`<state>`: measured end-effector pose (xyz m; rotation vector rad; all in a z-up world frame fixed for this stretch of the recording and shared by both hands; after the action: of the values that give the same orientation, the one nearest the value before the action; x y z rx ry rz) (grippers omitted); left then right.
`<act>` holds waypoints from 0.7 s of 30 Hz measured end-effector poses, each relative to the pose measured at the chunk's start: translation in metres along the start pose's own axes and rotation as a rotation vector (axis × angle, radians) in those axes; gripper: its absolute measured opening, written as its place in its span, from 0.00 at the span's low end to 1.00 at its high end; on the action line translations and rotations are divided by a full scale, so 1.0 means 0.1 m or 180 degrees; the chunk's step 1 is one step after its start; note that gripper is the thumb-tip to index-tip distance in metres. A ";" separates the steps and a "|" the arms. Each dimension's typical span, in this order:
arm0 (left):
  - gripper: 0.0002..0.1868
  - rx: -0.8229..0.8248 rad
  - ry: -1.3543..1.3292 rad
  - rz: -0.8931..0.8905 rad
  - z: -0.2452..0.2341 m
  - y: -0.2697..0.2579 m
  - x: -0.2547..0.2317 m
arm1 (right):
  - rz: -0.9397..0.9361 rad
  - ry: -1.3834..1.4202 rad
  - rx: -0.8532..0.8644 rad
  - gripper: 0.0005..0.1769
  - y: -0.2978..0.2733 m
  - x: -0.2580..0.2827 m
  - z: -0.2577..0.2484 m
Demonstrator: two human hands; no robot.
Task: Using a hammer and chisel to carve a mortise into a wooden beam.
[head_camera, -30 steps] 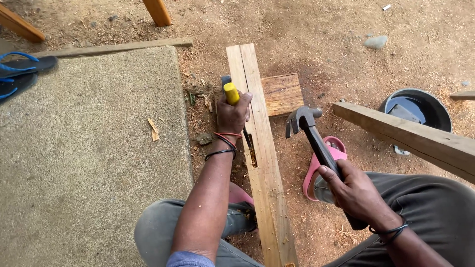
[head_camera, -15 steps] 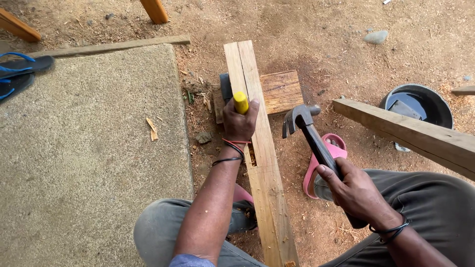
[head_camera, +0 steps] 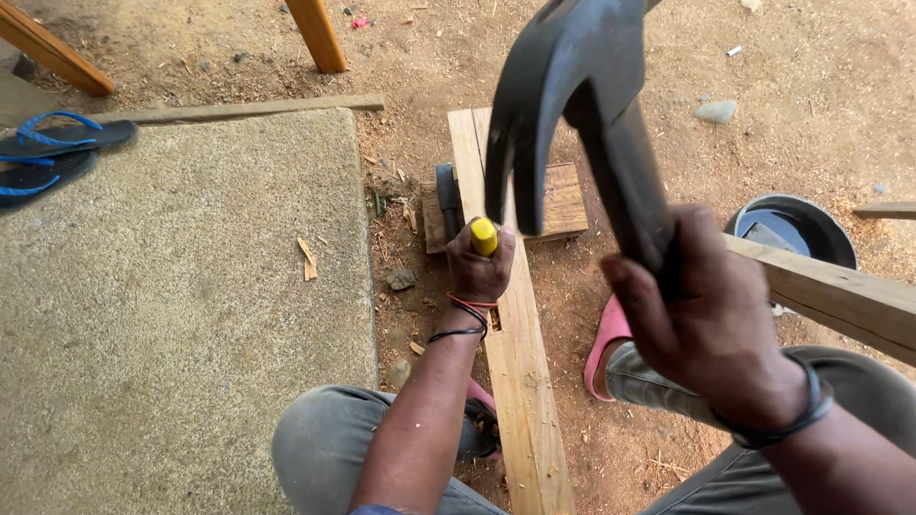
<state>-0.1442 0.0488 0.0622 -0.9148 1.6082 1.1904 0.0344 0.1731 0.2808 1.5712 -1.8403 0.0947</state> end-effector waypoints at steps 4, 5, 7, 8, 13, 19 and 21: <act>0.09 0.0188 -0.0223 0.0145 0.22 -0.12 0.63 | 0.0644 -0.0128 0.1235 0.22 -0.31 -0.35 0.81; 0.09 0.0194 -0.0228 0.0145 0.22 -0.16 0.64 | 0.0650 -0.0132 0.1232 0.22 -0.35 -0.41 0.84; 0.11 0.0056 -0.0181 0.0663 0.19 -0.25 0.52 | 0.0364 -0.0495 0.1756 0.24 -0.44 -0.47 1.04; 0.11 0.0059 -0.0194 0.0672 0.20 -0.22 0.48 | 0.0367 -0.0508 0.1745 0.24 -0.37 -0.45 0.98; 0.11 0.0064 -0.0011 0.0040 0.06 -0.14 0.21 | 0.0470 -0.0252 0.1205 0.22 -0.04 -0.20 0.45; 0.14 0.0049 0.0073 -0.0084 -0.03 -0.10 -0.09 | 0.0169 0.0812 -0.0703 0.13 0.40 0.29 -0.34; 0.12 0.0437 -0.0667 -0.0460 0.23 -0.24 1.03 | 0.0339 0.0254 0.0181 0.15 0.14 -0.11 0.30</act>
<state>-0.1490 0.0598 -0.0458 -0.7774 1.4127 1.0267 0.0082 0.1717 0.2581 1.4853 -1.8728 0.2570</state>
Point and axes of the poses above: each hand's wrist, its own y-axis towards the middle knuckle, its own z-axis out of the palm, x = y × z, the point moved 10 cm from there along y, towards the middle knuckle, and after that the axes turned 10 degrees about -z, right-handed, at the moved point
